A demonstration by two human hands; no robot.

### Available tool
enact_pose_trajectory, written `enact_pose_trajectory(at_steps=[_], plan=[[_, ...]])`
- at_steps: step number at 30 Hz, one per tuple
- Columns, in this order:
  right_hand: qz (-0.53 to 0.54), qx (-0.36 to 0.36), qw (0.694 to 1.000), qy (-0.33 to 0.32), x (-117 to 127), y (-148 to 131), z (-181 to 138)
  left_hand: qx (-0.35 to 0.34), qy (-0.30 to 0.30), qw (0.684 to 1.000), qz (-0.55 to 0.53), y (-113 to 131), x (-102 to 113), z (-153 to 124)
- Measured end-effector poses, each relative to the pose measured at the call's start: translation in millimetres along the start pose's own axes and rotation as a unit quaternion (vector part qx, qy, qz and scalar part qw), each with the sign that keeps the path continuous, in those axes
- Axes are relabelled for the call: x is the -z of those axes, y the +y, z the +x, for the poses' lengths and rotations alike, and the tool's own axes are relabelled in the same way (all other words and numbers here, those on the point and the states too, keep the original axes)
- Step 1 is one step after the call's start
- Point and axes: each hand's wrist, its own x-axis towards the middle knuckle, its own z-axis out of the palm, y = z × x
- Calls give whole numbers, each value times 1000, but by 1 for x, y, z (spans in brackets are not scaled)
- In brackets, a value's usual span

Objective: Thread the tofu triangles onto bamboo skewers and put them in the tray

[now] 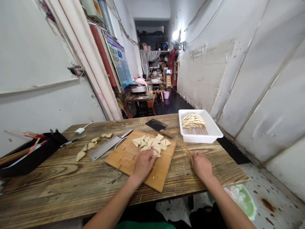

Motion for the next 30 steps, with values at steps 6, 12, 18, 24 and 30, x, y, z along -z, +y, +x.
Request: enact_pose_trajectory(at_steps=[6,12,18,24,30], plan=[[16,-6,1000,5,-13,2,9,13,-55,984,168,20,-8,35],[50,-9,998,48,-1,6,10,38,-100,980,171,13,1,44],[118,26,984,131,8,-4,-12,75,3,992,-100,-7,17,50],[229,70,960,147,4,-54,-47,299,21,765,-570,-16,18,31],[409,95,906,63,1,-93,-77,359,-48,573,-735,-21,32,10]])
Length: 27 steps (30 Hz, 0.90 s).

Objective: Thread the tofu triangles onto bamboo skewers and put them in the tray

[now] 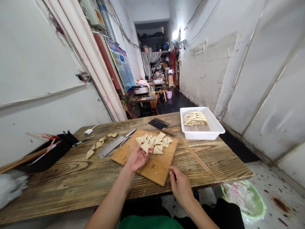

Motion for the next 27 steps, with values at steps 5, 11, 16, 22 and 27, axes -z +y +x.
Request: enact_pose_trajectory(at_steps=[5,11,16,22,27], plan=[[82,-34,996,-28,-6,-3,-13,25,-1,998,-58,8,10,-3],[111,-44,992,-35,-4,-7,-18,-6,43,998,-51,-4,12,0],[121,-40,991,-35,-9,-14,-26,-72,68,995,-15,-16,10,-4],[101,0,994,-45,-13,-25,-34,-20,134,989,-60,-25,4,-13],[69,38,996,-34,-15,-25,-37,-26,151,984,-91,-27,3,-12]])
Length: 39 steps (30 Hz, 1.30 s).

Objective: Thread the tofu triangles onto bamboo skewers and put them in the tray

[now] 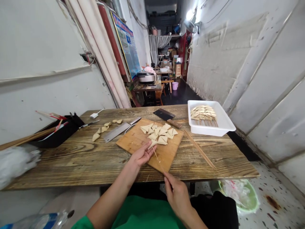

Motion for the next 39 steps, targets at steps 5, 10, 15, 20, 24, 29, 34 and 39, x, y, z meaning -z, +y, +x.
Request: enact_pose_trajectory(at_steps=[5,10,15,20,24,29,34,39], plan=[[-8,0,1000,-6,0,1,-1,-5,4,1000,-4,2,-2,-1],[-11,-5,1000,-7,-1,2,-1,-7,10,1000,-1,2,-4,-4],[-9,-4,1000,0,-1,2,-1,-6,0,1000,1,1,-3,-5],[-3,-1,1000,7,-1,1,-1,-13,-15,1000,8,0,-2,-6],[-1,4,1000,13,-1,0,-1,-17,-22,1000,7,0,-2,-7],[-1,6,1000,15,-2,1,-2,-19,-32,999,16,-2,-2,-9],[-6,4,1000,23,-3,2,-2,-17,-31,999,22,-6,-4,-12],[-10,5,1000,29,-3,0,-3,-14,-34,999,32,-7,-8,-18]])
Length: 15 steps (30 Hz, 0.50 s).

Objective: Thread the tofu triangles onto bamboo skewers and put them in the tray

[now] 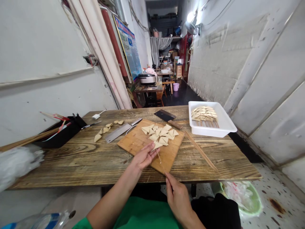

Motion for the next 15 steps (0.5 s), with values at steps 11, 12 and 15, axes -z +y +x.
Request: enact_pose_trajectory(at_steps=[11,12,15], plan=[[-6,13,1000,27,1,-10,4,-4,-27,1000,11,-4,-5,-9],[-8,15,999,30,1,-11,5,-6,-30,999,10,-5,-6,-9],[-19,20,999,32,1,-13,6,-6,-31,999,9,-8,-7,-11]])
